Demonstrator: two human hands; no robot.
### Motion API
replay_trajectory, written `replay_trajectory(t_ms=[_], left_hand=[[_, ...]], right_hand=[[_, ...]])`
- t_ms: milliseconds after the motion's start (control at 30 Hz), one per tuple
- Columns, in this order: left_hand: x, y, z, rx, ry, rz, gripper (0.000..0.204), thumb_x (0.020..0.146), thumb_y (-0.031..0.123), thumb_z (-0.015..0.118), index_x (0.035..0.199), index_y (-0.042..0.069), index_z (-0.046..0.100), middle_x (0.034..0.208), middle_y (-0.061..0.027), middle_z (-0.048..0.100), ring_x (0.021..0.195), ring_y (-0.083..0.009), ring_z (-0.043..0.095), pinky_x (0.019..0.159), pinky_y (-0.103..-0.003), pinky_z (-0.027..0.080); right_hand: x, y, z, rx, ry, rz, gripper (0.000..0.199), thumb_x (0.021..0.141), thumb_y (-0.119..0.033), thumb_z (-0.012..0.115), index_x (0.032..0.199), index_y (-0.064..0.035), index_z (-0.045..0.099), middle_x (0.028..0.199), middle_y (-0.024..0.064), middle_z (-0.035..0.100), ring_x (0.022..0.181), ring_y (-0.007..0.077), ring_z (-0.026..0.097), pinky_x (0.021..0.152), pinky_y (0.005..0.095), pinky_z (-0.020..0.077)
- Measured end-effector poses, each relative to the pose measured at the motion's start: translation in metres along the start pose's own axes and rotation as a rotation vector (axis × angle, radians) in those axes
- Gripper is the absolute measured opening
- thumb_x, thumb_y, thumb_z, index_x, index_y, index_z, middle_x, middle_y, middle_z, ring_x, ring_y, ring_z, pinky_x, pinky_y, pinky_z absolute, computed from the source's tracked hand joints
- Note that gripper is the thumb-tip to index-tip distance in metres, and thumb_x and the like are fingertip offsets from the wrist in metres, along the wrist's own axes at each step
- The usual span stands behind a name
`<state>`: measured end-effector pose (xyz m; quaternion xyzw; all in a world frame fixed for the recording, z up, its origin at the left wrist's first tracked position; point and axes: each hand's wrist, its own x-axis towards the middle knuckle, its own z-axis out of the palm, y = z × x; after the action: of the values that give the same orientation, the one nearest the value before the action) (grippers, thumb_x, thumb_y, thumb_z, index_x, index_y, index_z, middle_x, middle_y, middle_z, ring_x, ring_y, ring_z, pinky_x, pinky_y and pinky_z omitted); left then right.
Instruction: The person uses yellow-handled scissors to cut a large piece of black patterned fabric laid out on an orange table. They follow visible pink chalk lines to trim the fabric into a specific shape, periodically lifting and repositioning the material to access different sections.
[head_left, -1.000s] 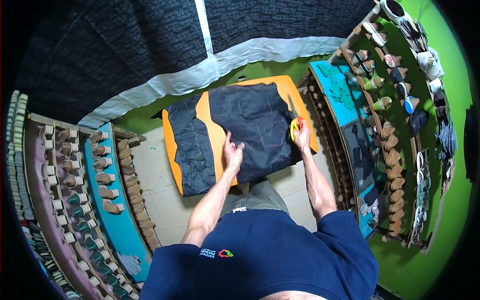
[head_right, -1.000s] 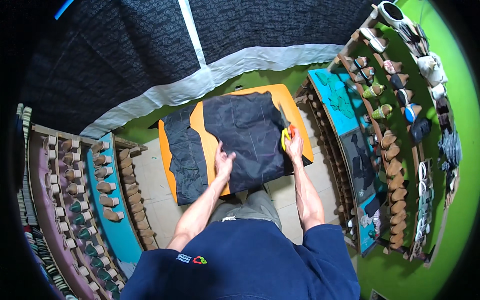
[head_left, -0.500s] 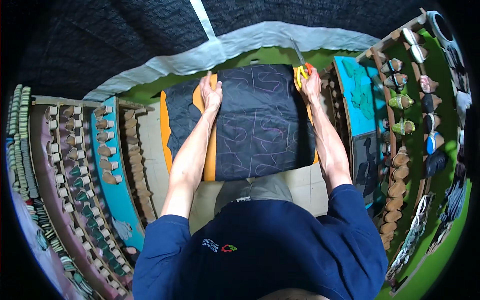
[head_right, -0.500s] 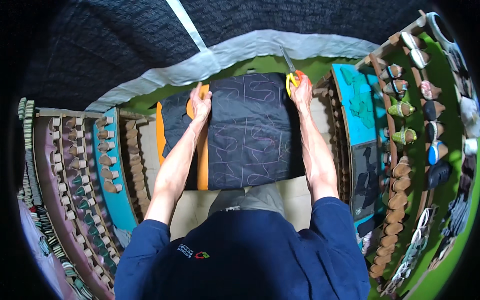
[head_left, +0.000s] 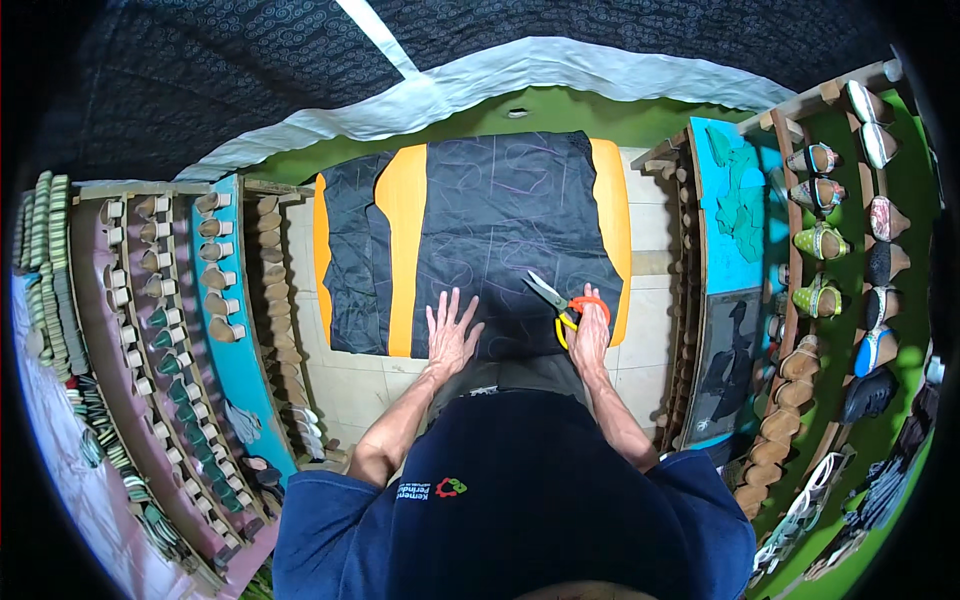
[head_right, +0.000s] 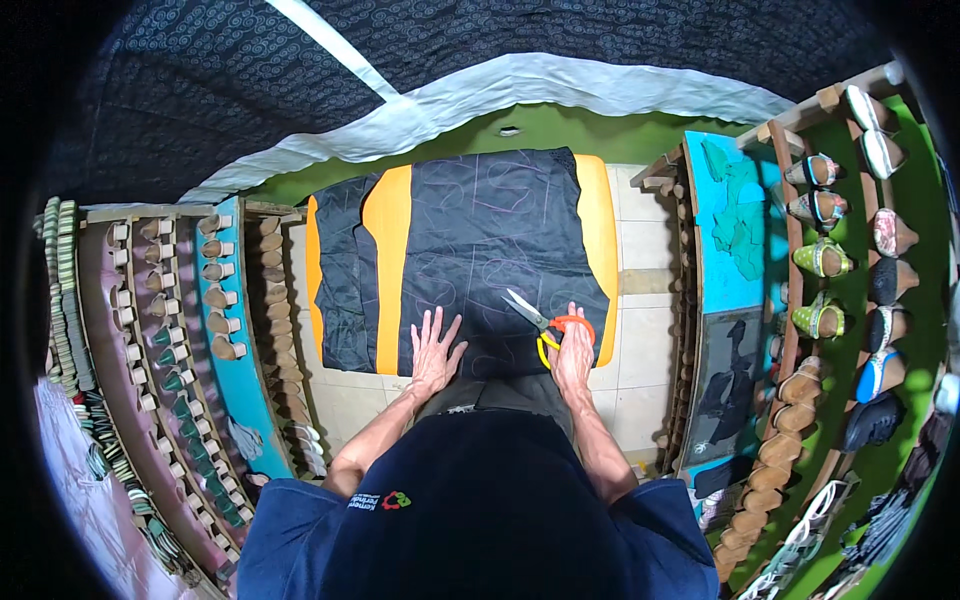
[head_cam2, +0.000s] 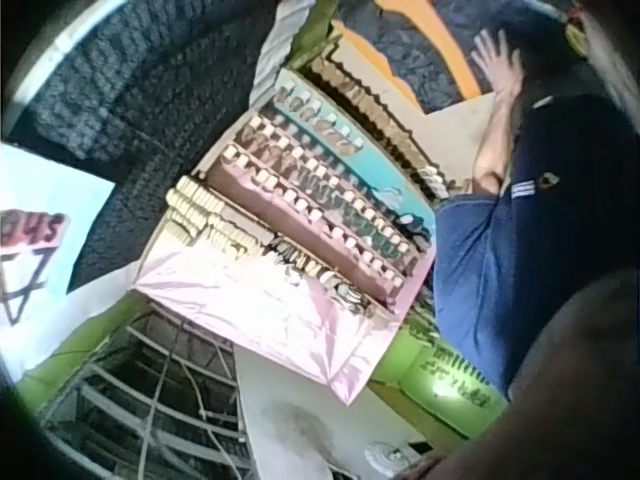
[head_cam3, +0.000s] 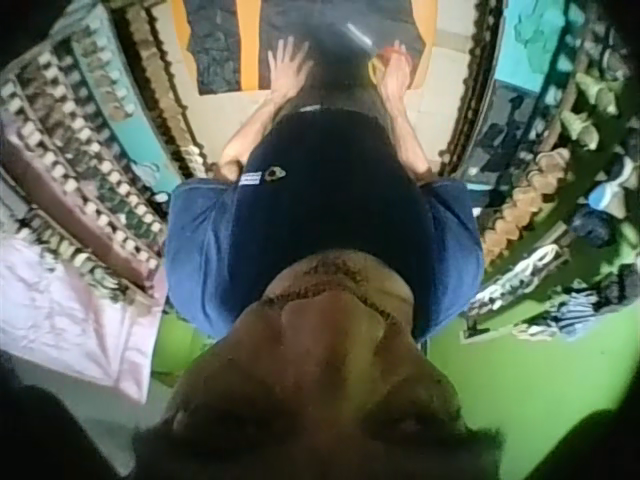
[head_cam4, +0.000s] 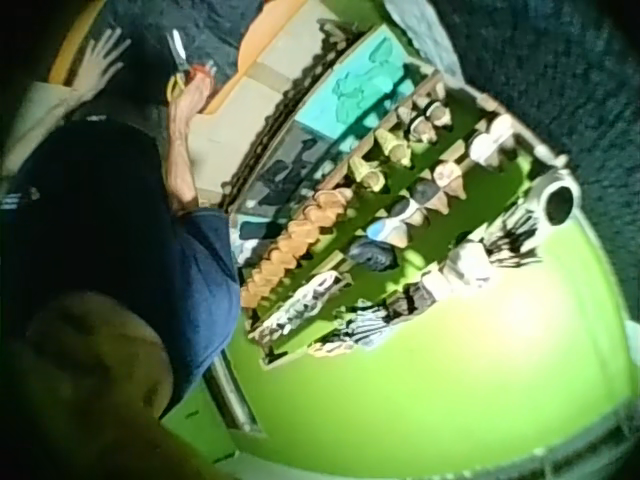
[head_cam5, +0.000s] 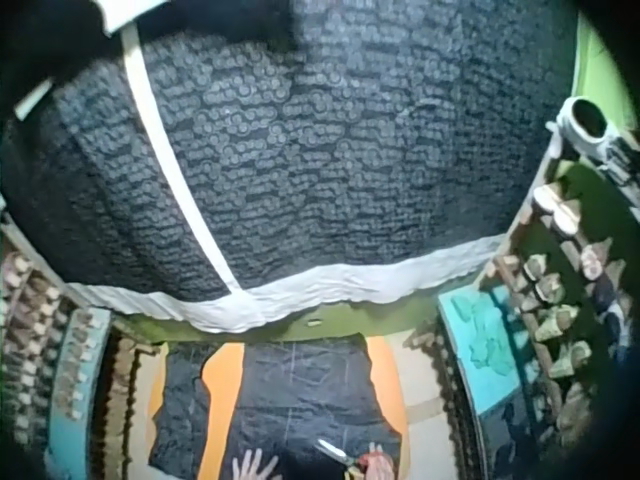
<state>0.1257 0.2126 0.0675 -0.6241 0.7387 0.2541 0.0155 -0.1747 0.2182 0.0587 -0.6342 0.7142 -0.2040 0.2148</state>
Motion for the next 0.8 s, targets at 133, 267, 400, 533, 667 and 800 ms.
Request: replay_trajectory(t_ms=[133,267,400,533,667,800], left_hand=[[0.025,0.003,-0.013,-0.003,0.016,-0.003,0.064,0.100,0.042,0.057,0.158,0.024,0.037,0.169,-0.0181,0.015,0.155,-0.0428,0.011,0.121,-0.065,0.009],[0.022,0.001,-0.015,-0.004,-0.004,0.006,0.064,0.100,0.043,0.057,0.158,0.023,0.037,0.169,-0.0183,0.015,0.155,-0.0428,0.011,0.121,-0.065,0.009],[0.005,-0.005,-0.016,0.004,-0.032,0.000,0.064,0.100,0.045,0.056,0.158,0.024,0.038,0.169,-0.0174,0.015,0.155,-0.0419,0.012,0.122,-0.064,0.010],[-0.017,-0.012,-0.009,0.001,-0.036,-0.022,0.064,0.099,0.044,0.059,0.157,0.026,0.039,0.168,-0.0168,0.017,0.154,-0.0415,0.013,0.121,-0.064,0.011],[-0.025,-0.014,-0.005,-0.007,-0.026,-0.023,0.065,0.098,0.042,0.062,0.157,0.027,0.040,0.168,-0.0169,0.018,0.154,-0.0415,0.015,0.121,-0.065,0.012],[-0.023,-0.015,-0.004,-0.009,-0.023,-0.029,0.065,0.097,0.042,0.062,0.157,0.027,0.040,0.168,-0.0172,0.018,0.154,-0.0421,0.015,0.120,-0.065,0.013]], right_hand=[[0.077,-0.004,-0.024,0.015,0.085,0.025,0.039,0.086,-0.014,0.077,0.117,-0.0032,0.056,0.096,0.0201,0.062,0.093,0.0403,0.061,0.079,0.0495,0.0475],[0.199,0.003,-0.031,0.053,0.262,-0.002,0.043,0.080,-0.006,0.079,0.116,-0.0040,0.057,0.103,0.0177,0.064,0.102,0.0382,0.064,0.085,0.0480,0.0504],[0.294,0.011,-0.022,0.093,0.223,-0.118,0.052,0.076,-0.030,0.087,0.111,-0.0044,0.058,0.101,0.0187,0.066,0.099,0.0381,0.065,0.083,0.0485,0.0517],[0.334,-0.009,-0.015,-0.028,0.124,-0.154,0.072,0.068,-0.054,0.089,0.112,-0.0046,0.060,0.101,0.0196,0.069,0.097,0.0380,0.068,0.081,0.0486,0.0535],[0.344,-0.022,0.003,-0.048,-0.024,-0.048,0.070,0.068,-0.049,0.090,0.114,-0.0051,0.062,0.098,0.0161,0.074,0.092,0.0370,0.072,0.077,0.0504,0.0559],[0.351,-0.019,0.017,-0.024,-0.015,0.007,0.051,0.075,-0.027,0.085,0.116,-0.0057,0.063,0.101,0.0102,0.075,0.093,0.0345,0.073,0.079,0.0504,0.0572]])
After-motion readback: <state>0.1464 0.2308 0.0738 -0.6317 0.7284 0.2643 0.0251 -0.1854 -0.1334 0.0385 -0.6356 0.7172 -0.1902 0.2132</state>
